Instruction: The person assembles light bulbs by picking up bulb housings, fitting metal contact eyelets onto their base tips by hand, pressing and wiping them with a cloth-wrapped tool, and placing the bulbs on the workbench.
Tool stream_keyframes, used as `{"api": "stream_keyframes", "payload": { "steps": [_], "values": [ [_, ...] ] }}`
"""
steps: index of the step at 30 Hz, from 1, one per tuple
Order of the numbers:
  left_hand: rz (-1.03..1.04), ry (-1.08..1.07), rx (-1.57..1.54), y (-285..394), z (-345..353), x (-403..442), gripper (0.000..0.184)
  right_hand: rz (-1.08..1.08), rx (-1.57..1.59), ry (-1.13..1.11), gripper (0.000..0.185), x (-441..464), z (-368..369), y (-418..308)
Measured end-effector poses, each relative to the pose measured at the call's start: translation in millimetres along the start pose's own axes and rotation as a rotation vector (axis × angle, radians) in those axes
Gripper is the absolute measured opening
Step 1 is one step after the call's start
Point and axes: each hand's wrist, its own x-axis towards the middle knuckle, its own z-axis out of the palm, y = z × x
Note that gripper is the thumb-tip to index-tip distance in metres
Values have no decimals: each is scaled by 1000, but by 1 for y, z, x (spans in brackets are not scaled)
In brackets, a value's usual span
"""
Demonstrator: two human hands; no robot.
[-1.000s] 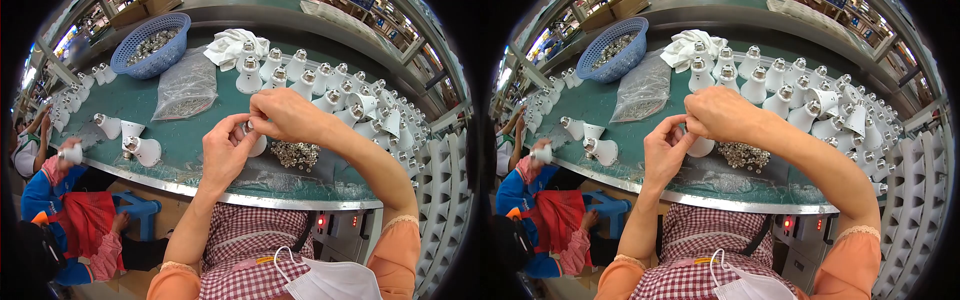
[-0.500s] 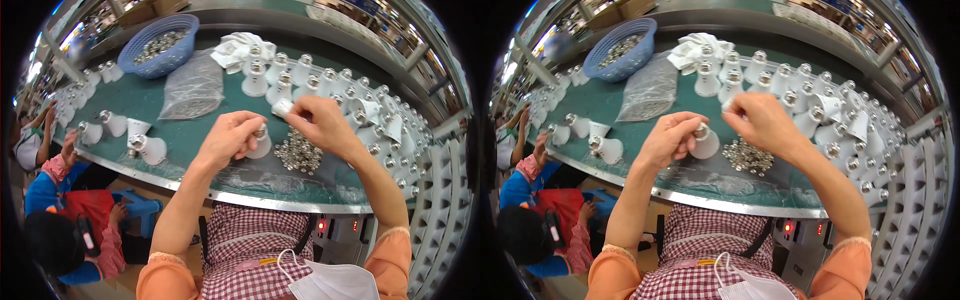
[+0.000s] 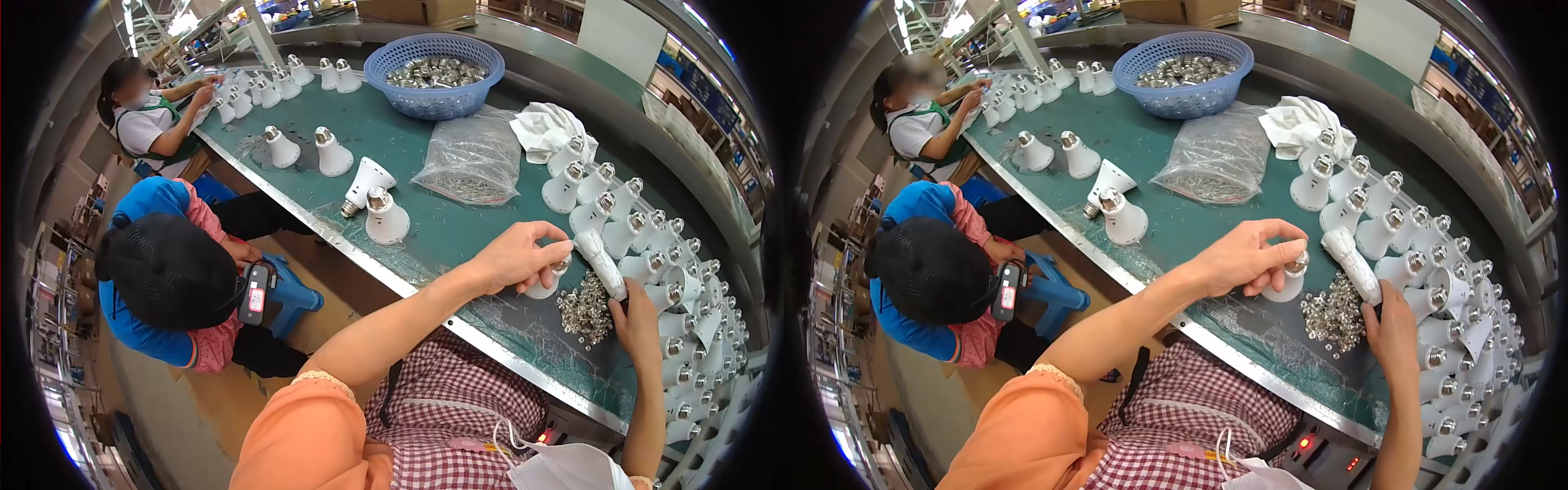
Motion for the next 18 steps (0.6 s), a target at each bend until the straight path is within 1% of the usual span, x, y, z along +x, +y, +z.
{"api": "stream_keyframes", "payload": {
  "steps": [1, 2, 3, 4, 5, 6, 7, 9, 10, 12, 13, 15, 16, 18],
  "values": [
    [53, 38, -18, -1, 0, -4, 35, -7, 2, 0, 37, 0, 0, 0],
    [87, 137, 62, 0, 1, -9, 30, 32, 51, -25, 37, 1, -2, -4],
    [88, 143, 64, -5, 0, -11, 30, 70, 100, -48, 36, 2, -3, -7],
    [325, 303, 263, -12, 0, -13, 27, 65, 103, -46, 36, 2, -2, -7],
    [563, 458, 462, -18, 1, -15, 25, 61, 145, 5, 34, 1, 0, -4],
    [538, 469, 484, -11, 11, -29, 20, 60, 187, 56, 32, 0, 1, -3],
    [538, 468, 485, -20, 19, -29, 20, 60, 188, 56, 32, 0, 1, -4],
    [1015, 310, 721, -42, 38, -20, 16, 229, 353, 74, 28, 1, 0, -8],
    [1015, 317, 725, -48, 49, -17, 16, 221, 356, 71, 28, 2, 1, -8],
    [755, 202, 1088, -55, 67, -8, 15, 259, 367, 200, 27, 3, 1, -6],
    [758, 208, 1090, -57, 71, 0, 15, 253, 366, 202, 27, 2, 5, -1],
    [584, 154, 1353, -62, 77, 12, 16, 189, 544, 350, 28, 0, 19, 11],
    [583, 157, 1354, -65, 77, 18, 16, 186, 545, 350, 28, -2, 21, 14],
    [547, 45, 1390, -70, 76, 26, 18, 213, 587, 353, 26, -5, 23, 16]
  ]
}}
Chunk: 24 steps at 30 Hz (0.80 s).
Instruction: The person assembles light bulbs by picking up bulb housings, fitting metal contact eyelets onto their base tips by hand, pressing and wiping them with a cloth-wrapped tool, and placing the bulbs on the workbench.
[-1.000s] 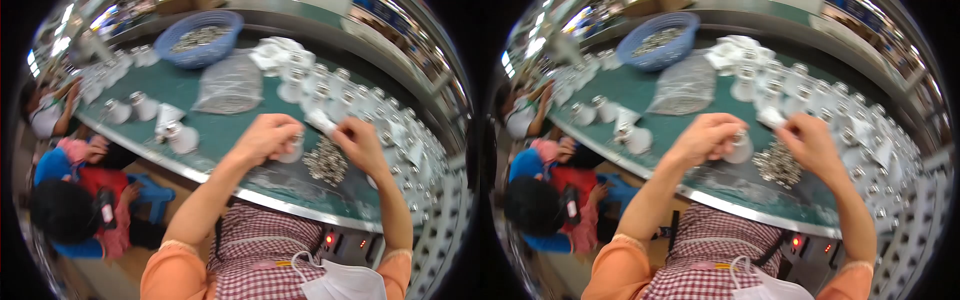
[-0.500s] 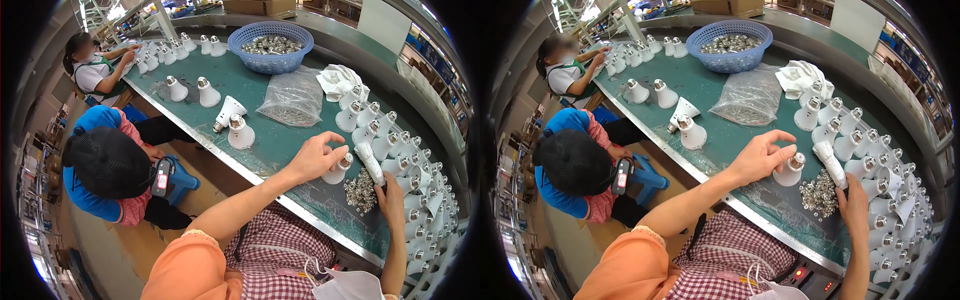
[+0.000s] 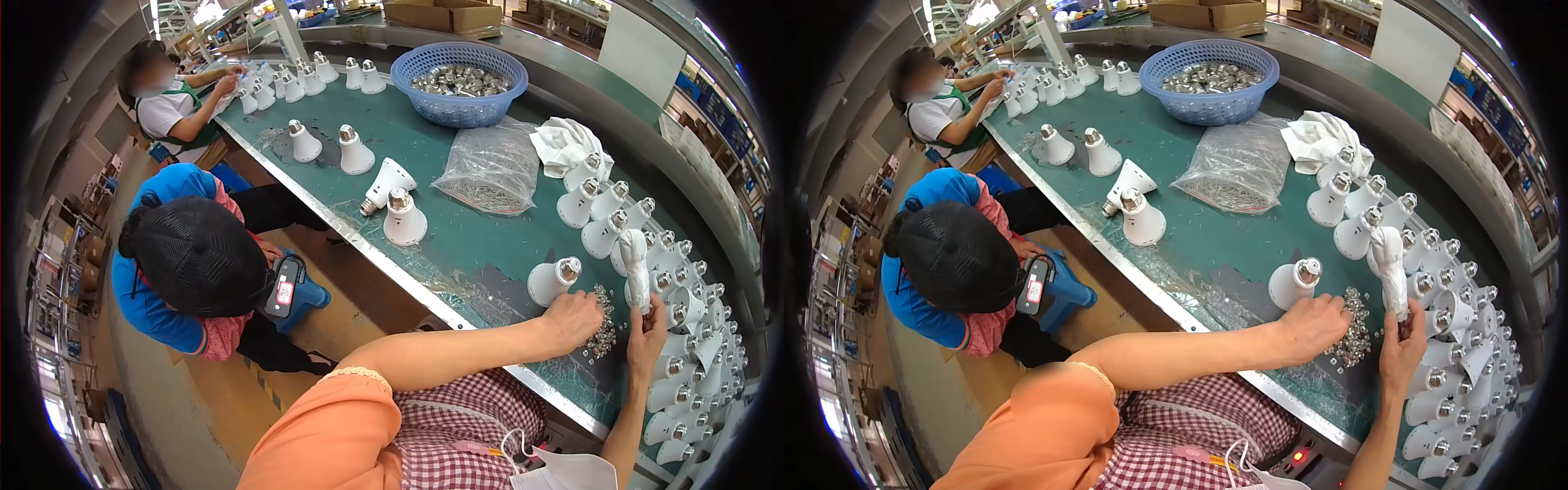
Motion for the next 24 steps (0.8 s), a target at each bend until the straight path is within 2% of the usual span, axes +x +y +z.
{"api": "stream_keyframes", "payload": {
  "steps": [10, 12, 13, 19, 24],
  "values": [
    [-40, 13, 17, 3, 4, 4, 20, -5, 95, -15, 29, -3, 1, 4],
    [-31, -114, 25, 2, 0, 9, 22, 24, 78, -35, 31, -3, 0, 5],
    [-30, -110, 21, 1, -2, 8, 22, 22, 73, -35, 31, -3, 0, 5],
    [0, 58, -55, -1, -3, -2, 19, 15, 122, 3, 30, -4, 2, 7],
    [46, 173, -156, -4, -4, -5, 13, 24, 32, -28, 34, -5, -1, 7]
  ]
}}
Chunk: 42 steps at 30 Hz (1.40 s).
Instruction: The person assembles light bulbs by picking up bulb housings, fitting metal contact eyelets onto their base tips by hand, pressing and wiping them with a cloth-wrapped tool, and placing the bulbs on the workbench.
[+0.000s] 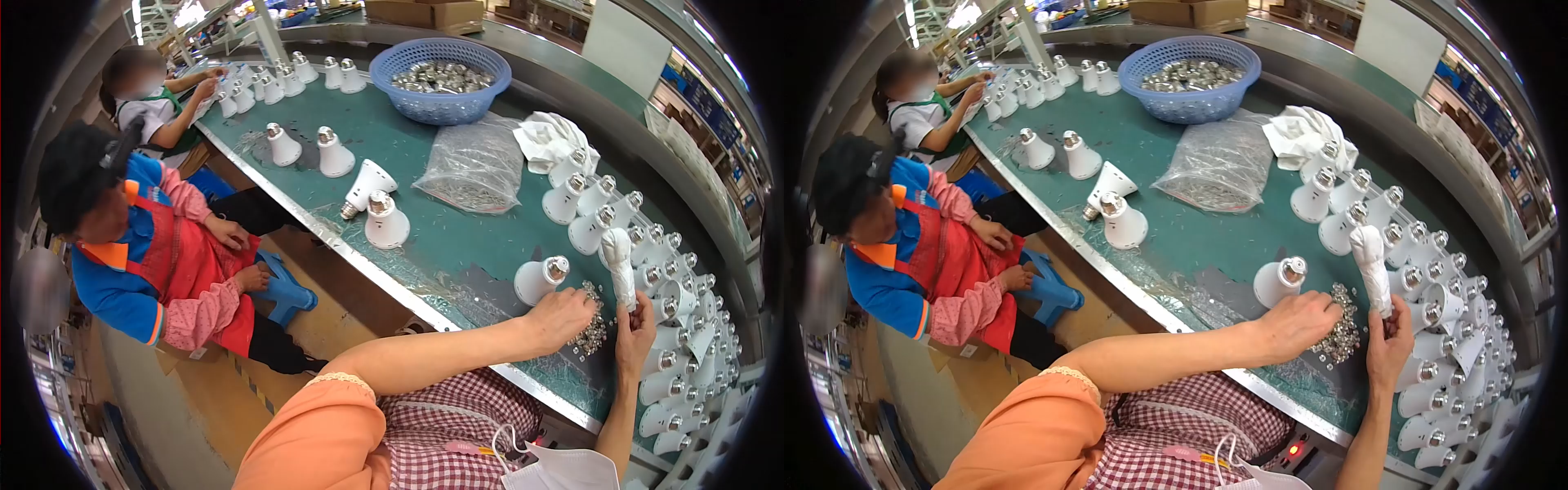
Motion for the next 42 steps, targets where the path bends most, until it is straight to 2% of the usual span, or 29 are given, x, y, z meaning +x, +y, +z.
{"api": "stream_keyframes", "payload": {
  "steps": [3, 5, 9, 10, 12, 15, 16, 18, 27, 31, 33, 37, 39, 40, 42],
  "values": [
    [2, -105, -37, 0, -10, -3, 12, 30, 97, 57, 36, -4, 11, -22],
    [45, -66, -118, -1, -13, -8, 10, -26, -40, 27, 38, -4, 7, -24],
    [35, 130, -296, 6, -39, -19, 13, 35, -4, 28, 37, -3, 1, -29],
    [42, 116, -303, 6, -48, -22, 13, 46, 28, 8, 37, -3, 2, -28],
    [-61, 253, -252, 4, -70, -27, 16, 64, 40, 9, 36, -3, 1, -30],
    [-386, 322, -407, -8, -89, -25, 10, 70, 71, -7, 36, -4, 3, -32],
    [-386, 312, -409, -14, -89, -21, 10, 55, 86, -19, 36, -3, 3, -33],
    [-293, 407, -389, -25, -85, -14, 8, 66, 67, -23, 36, -4, 2, -36],
    [-19, 391, -134, -31, -75, 0, 11, 75, 104, -9, 36, -4, 1, -36],
    [22, 355, -143, -33, -75, -3, 9, 62, 109, -19, 36, -5, 0, -34],
    [-139, 329, -365, -36, -73, -5, 6, 57, 115, -12, 36, -4, 0, -35],
    [-230, 277, -536, -34, -77, -2, 6, 40, 114, 1, 36, -4, 2, -35],
    [-448, 208, -822, -33, -82, 3, 8, 40, 103, -4, 35, -5, 2, -32],
    [-448, 214, -820, -35, -85, 6, 8, 40, 92, -9, 35, -5, 2, -30],
    [-605, -9, -898, -40, -93, 13, 13, 36, 109, -9, 35, -5, 3, -27]
  ]
}}
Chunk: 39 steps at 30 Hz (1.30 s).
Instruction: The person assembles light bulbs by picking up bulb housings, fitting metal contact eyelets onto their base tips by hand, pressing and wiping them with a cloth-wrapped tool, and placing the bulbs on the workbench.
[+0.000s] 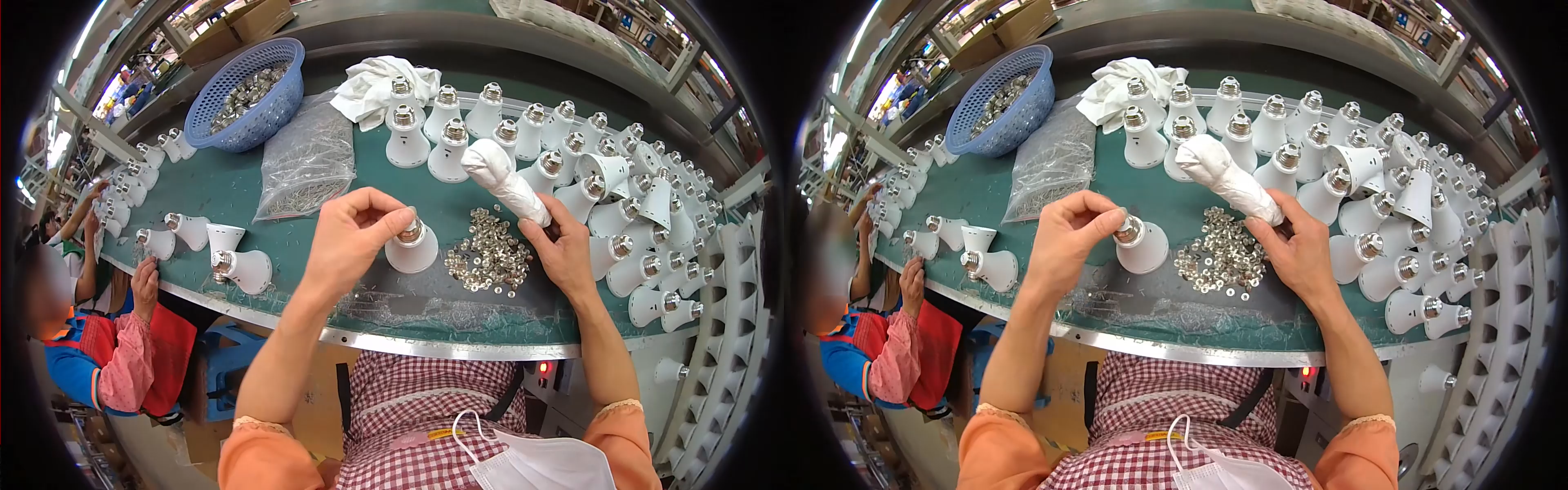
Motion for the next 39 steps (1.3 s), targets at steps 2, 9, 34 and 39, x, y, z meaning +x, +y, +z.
{"api": "stream_keyframes", "payload": {
  "steps": [2, 9, 34, 39],
  "values": [
    [-79, -72, 46, 9, -7, 6, 16, -1, 16, -1, 35, -1, -1, 1],
    [-344, -340, 205, 35, -13, 15, 30, 94, 201, -165, 36, -2, -2, -22],
    [-336, -292, 63, 21, -15, -2, 43, 3, -14, -318, 42, -25, -17, -99],
    [-86, -128, 255, -20, 0, -16, 55, -239, -180, -234, 43, -21, -2, -117]
  ]
}}
